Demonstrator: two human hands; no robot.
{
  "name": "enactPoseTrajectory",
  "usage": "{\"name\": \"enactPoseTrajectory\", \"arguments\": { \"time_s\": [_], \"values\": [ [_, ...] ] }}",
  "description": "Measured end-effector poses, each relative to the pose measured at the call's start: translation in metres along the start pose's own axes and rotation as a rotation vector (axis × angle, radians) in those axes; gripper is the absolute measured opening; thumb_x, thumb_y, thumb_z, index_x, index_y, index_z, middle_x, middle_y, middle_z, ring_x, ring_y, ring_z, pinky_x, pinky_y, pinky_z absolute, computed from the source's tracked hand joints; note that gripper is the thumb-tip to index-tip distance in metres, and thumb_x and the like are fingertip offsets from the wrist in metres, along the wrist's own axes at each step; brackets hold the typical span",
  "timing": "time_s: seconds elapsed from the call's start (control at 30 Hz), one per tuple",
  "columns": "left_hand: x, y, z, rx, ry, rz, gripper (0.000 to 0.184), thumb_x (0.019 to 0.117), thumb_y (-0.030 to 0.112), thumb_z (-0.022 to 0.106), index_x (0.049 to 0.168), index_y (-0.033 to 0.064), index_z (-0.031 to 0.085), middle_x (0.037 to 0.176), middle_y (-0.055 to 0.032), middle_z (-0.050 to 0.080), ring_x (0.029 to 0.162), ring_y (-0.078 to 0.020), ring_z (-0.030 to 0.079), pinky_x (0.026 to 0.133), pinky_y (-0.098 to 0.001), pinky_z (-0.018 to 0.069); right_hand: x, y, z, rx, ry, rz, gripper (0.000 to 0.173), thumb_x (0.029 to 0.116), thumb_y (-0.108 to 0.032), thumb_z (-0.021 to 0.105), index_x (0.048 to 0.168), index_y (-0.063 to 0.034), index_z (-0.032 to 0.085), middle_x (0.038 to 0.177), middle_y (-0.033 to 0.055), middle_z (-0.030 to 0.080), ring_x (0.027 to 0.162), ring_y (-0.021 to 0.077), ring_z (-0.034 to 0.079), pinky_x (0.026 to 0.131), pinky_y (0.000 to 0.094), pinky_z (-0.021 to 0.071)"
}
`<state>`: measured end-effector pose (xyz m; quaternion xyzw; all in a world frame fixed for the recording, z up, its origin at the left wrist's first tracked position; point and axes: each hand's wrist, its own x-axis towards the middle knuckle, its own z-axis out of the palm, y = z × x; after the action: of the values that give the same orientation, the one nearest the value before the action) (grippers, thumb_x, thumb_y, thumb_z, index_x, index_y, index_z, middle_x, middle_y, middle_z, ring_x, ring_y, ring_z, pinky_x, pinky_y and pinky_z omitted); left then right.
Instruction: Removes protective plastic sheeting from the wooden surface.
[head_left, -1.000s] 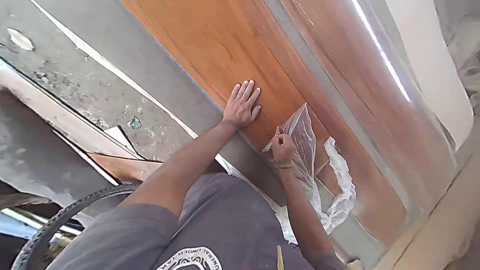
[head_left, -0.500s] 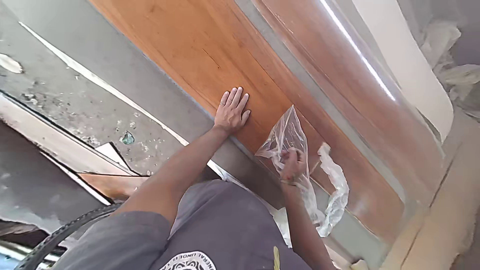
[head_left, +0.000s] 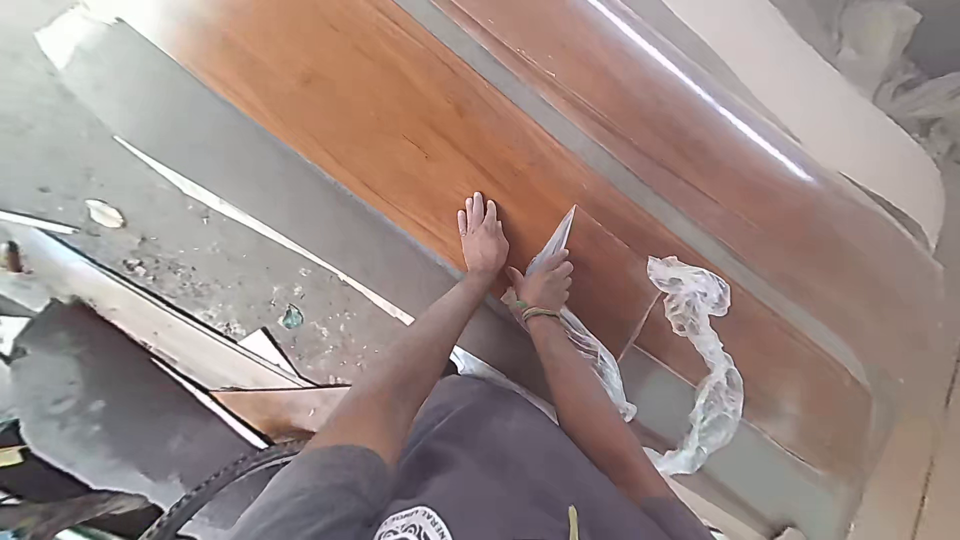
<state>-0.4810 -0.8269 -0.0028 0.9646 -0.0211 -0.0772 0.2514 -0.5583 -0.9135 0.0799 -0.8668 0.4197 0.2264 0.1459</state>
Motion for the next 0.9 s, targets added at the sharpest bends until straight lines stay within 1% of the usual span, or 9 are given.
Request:
{"name": "enactPoseTrajectory", "arguments": {
  "time_s": [0.07, 0.1, 0.13, 0.2, 0.27, 0.33, 0.43, 0.53, 0.9],
  "values": [
    [-0.001, 0.004, 0.011, 0.016, 0.125, -0.023, 0.052, 0.1048, 0.041, 0.041, 0.147, 0.0148, 0.056, 0.167, -0.0068, 0.033, 0.157, -0.0242, 0.025, 0.129, -0.0486, 0.0128, 0.003, 0.001, -0.007, -0.013, -0.09, -0.012, 0.095, 0.089, -0.058, 0.072, 0.152, 0.0034, 0.036, 0.136, 0.0257, 0.059, 0.113, 0.0357, 0.068, 0.092, 0.0485, 0.0588],
    [0.0, 0.004, 0.014, 0.053, 0.166, -0.021, 0.058, 0.1036, 0.048, 0.04, 0.149, 0.0152, 0.055, 0.167, -0.007, 0.034, 0.156, -0.0242, 0.026, 0.129, -0.0487, 0.0128, 0.004, 0.001, -0.013, -0.029, -0.14, -0.008, 0.073, 0.097, -0.05, 0.064, 0.145, 0.0005, 0.044, 0.124, 0.0208, 0.068, 0.11, 0.0318, 0.071, 0.091, 0.0476, 0.0587],
    [-0.002, 0.006, 0.018, 0.096, 0.184, -0.019, 0.065, 0.1031, 0.054, 0.036, 0.154, 0.0153, 0.049, 0.168, -0.0075, 0.031, 0.157, -0.024, 0.024, 0.129, -0.0493, 0.0114, 0.006, 0.003, -0.019, -0.032, -0.199, 0.006, 0.056, 0.1021, -0.043, 0.058, 0.14, -0.0025, 0.05, 0.119, 0.0173, 0.071, 0.11, 0.0296, 0.072, 0.092, 0.0478, 0.0581],
    [-0.001, 0.011, 0.022, 0.181, 0.185, -0.04, 0.075, 0.1033, 0.059, 0.026, 0.163, 0.014, 0.03, 0.171, -0.0089, 0.023, 0.159, -0.0243, 0.018, 0.128, -0.0508, 0.0087, 0.016, 0.011, -0.027, 0.056, -0.319, 0.033, 0.038, 0.1048, -0.033, 0.053, 0.128, -0.0042, 0.062, 0.117, 0.0167, 0.072, 0.111, 0.0294, 0.071, 0.095, 0.0502, 0.0567],
    [0.001, 0.014, 0.023, 0.224, 0.189, -0.052, 0.08, 0.1028, 0.065, 0.024, 0.164, 0.0133, 0.024, 0.171, -0.0107, 0.021, 0.159, -0.026, 0.017, 0.128, -0.0521, 0.0097, 0.033, 0.025, -0.03, 0.228, -0.433, -0.009, 0.032, 0.1033, -0.028, 0.057, 0.111, 0.0001, 0.069, 0.105, 0.0187, 0.071, 0.099, 0.0298, 0.07, 0.088, 0.0509, 0.0551],
    [0.001, 0.012, 0.024, 0.253, 0.174, -0.062, 0.081, 0.1022, 0.067, 0.022, 0.164, 0.0152, 0.026, 0.171, -0.0095, 0.021, 0.159, -0.0268, 0.017, 0.128, -0.0528, 0.0098, 0.04, 0.044, -0.024, 0.374, -0.456, -0.106, 0.026, 0.1007, -0.026, 0.061, 0.097, -0.001, 0.068, 0.086, 0.0123, 0.067, 0.079, 0.0225, 0.065, 0.074, 0.0439, 0.0539],
    [0.003, 0.013, 0.026, 0.265, 0.143, -0.087, 0.081, 0.1021, 0.068, 0.02, 0.165, 0.0173, 0.024, 0.172, -0.0078, 0.018, 0.159, -0.026, 0.014, 0.128, -0.0526, 0.0088, 0.035, 0.064, -0.024, 0.558, -0.394, -0.21, 0.023, 0.0984, -0.023, 0.063, 0.095, -0.0006, 0.067, 0.079, 0.0095, 0.064, 0.073, 0.0191, 0.063, 0.071, 0.0412, 0.0538],
    [0.003, 0.012, 0.025, 0.276, 0.125, -0.091, 0.081, 0.1016, 0.068, 0.018, 0.165, 0.0182, 0.024, 0.172, -0.008, 0.018, 0.159, -0.0264, 0.014, 0.128, -0.053, 0.0093, 0.029, 0.088, -0.02, 0.803, -0.335, -0.292, 0.019, 0.0947, -0.021, 0.064, 0.086, -0.0044, 0.065, 0.067, 0.0032, 0.061, 0.061, 0.0123, 0.061, 0.06, 0.0341, 0.0528],
    [0.004, 0.015, 0.02, 0.317, 0.103, -0.091, 0.082, 0.1017, 0.069, 0.013, 0.165, 0.0173, 0.024, 0.172, -0.0081, 0.019, 0.159, -0.0267, 0.016, 0.127, -0.0531, 0.0122, 0.01, 0.141, -0.053, 1.218, -0.281, -0.346, 0.016, 0.0906, -0.013, 0.066, 0.077, -0.0046, 0.066, 0.064, 0.0015, 0.061, 0.057, 0.0088, 0.059, 0.055, 0.0268, 0.0514]
  ]
}}
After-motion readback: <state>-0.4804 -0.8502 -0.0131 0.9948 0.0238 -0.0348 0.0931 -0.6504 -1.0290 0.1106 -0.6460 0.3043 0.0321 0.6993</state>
